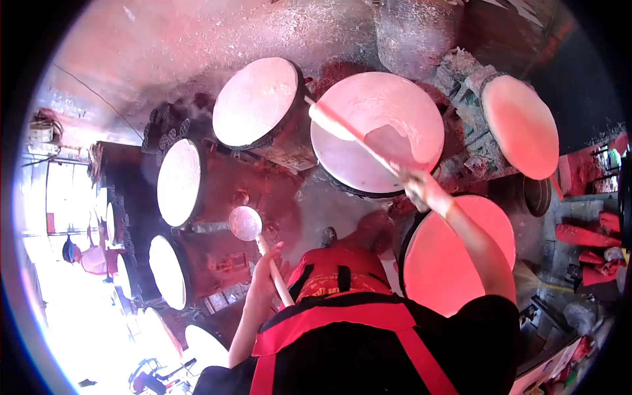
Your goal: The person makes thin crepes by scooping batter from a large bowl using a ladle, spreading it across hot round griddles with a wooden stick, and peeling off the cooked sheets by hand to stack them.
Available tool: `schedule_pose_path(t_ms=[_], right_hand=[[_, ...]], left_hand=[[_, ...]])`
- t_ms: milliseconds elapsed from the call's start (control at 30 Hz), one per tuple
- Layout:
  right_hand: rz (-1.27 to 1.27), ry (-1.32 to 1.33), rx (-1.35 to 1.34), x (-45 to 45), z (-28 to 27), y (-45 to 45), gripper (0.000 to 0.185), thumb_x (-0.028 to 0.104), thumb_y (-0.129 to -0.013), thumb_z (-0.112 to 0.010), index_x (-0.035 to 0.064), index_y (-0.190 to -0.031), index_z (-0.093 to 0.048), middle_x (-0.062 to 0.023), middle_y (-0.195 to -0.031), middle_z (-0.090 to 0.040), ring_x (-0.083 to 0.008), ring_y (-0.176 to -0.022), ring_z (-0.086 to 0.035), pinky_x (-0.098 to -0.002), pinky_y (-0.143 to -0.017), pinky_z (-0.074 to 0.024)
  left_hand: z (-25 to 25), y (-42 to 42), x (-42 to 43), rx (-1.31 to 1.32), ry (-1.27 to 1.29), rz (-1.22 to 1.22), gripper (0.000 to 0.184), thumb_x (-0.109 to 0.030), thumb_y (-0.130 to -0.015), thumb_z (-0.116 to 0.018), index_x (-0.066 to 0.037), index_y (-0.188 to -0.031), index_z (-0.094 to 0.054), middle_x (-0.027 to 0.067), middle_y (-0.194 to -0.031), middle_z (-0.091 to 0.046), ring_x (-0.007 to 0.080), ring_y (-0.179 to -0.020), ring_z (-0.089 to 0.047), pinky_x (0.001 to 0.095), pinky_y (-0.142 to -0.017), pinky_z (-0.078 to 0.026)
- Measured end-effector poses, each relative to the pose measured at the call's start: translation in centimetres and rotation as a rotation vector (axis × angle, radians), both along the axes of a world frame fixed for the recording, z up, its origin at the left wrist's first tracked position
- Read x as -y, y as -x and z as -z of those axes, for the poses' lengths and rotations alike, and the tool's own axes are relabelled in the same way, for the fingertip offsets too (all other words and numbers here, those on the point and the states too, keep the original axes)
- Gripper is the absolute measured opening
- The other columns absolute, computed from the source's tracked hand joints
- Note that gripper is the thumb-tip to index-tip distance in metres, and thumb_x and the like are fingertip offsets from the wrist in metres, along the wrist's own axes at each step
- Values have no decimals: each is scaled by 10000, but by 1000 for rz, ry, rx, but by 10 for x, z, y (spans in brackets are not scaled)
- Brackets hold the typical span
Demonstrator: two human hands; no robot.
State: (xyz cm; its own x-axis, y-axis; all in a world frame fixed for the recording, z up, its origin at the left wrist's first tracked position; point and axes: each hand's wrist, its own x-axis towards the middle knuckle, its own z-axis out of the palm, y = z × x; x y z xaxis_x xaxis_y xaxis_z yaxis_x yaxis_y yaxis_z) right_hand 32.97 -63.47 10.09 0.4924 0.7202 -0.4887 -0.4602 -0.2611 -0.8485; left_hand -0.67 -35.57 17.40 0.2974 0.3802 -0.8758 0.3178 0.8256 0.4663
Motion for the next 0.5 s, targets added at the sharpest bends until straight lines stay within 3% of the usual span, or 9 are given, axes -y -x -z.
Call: schedule_pose_path(t_ms=[67,133,167,233,267,367,400,467,500], right_hand=[[-33,-30,-27,32,-2,30,403,193,-937,-504,166,-1338,-475,66,-543,-333,-55,-378,-292,-219,-347,-255],[11,83,-52,52,-53,51,430,218,-939,-508,175,-1363,-454,72,-533,-321,-55,-397,-290,-207,-368,-259],[132,141,-6,52,-41,57,405,241,-945,-504,208,-1348,-473,75,-529,-306,-56,-399,-282,-208,-377,-261],[477,-40,-31,28,-22,74,397,263,-951,-499,223,-1345,-475,75,-549,-313,-53,-407,-280,-213,-382,-249],[525,-19,-75,20,-33,83,402,279,-955,-496,214,-1350,-465,76,-572,-321,-46,-428,-291,-215,-395,-242],[267,-28,46,19,-45,135,412,291,-958,-489,198,-1358,-457,78,-587,-330,-38,-450,-306,-204,-412,-243],[302,-1,-104,26,-62,159,427,231,-933,-516,167,-1352,-469,89,-612,-367,-32,-466,-319,-190,-429,-256],[359,-152,-38,66,1,239,485,240,-929,-490,142,-1395,-398,82,-584,-354,-19,-425,-296,-195,-376,-187],[505,-121,-71,56,6,260,507,176,-892,-519,115,-1383,-412,90,-631,-404,-23,-452,-334,-189,-396,-225]], left_hand=[[12,11,-18,108,54,81,264,-185,-836,-638,-162,-1098,-624,-114,-811,-488,15,-774,-490,233,-770,-438],[14,3,-28,92,56,139,257,-187,-842,-632,-164,-1097,-624,-113,-822,-493,17,-789,-490,240,-795,-431],[14,-1,-32,75,59,173,253,-187,-845,-629,-164,-1097,-624,-112,-828,-495,18,-796,-490,243,-807,-428],[12,-11,-43,162,133,272,237,-158,-868,-595,-157,-1103,-622,-104,-868,-507,21,-839,-487,261,-872,-414],[14,-11,-49,120,97,264,253,-127,-859,-598,-124,-1112,-613,-69,-875,-559,48,-812,-524,276,-823,-458],[5,-20,-73,103,73,325,295,-90,-841,-612,-64,-1133,-587,5,-929,-614,103,-861,-570,313,-805,-505],[7,-19,-85,120,83,358,308,-86,-836,-618,-51,-1140,-580,24,-953,-616,116,-898,-574,323,-821,-507],[17,-10,-125,170,156,448,264,-101,-835,-623,-55,-1094,-602,16,-978,-593,130,-935,-555,290,-885,-483],[19,-5,-138,188,189,478,242,-108,-835,-626,-57,-1071,-614,12,-990,-581,136,-953,-546,273,-917,-471]])
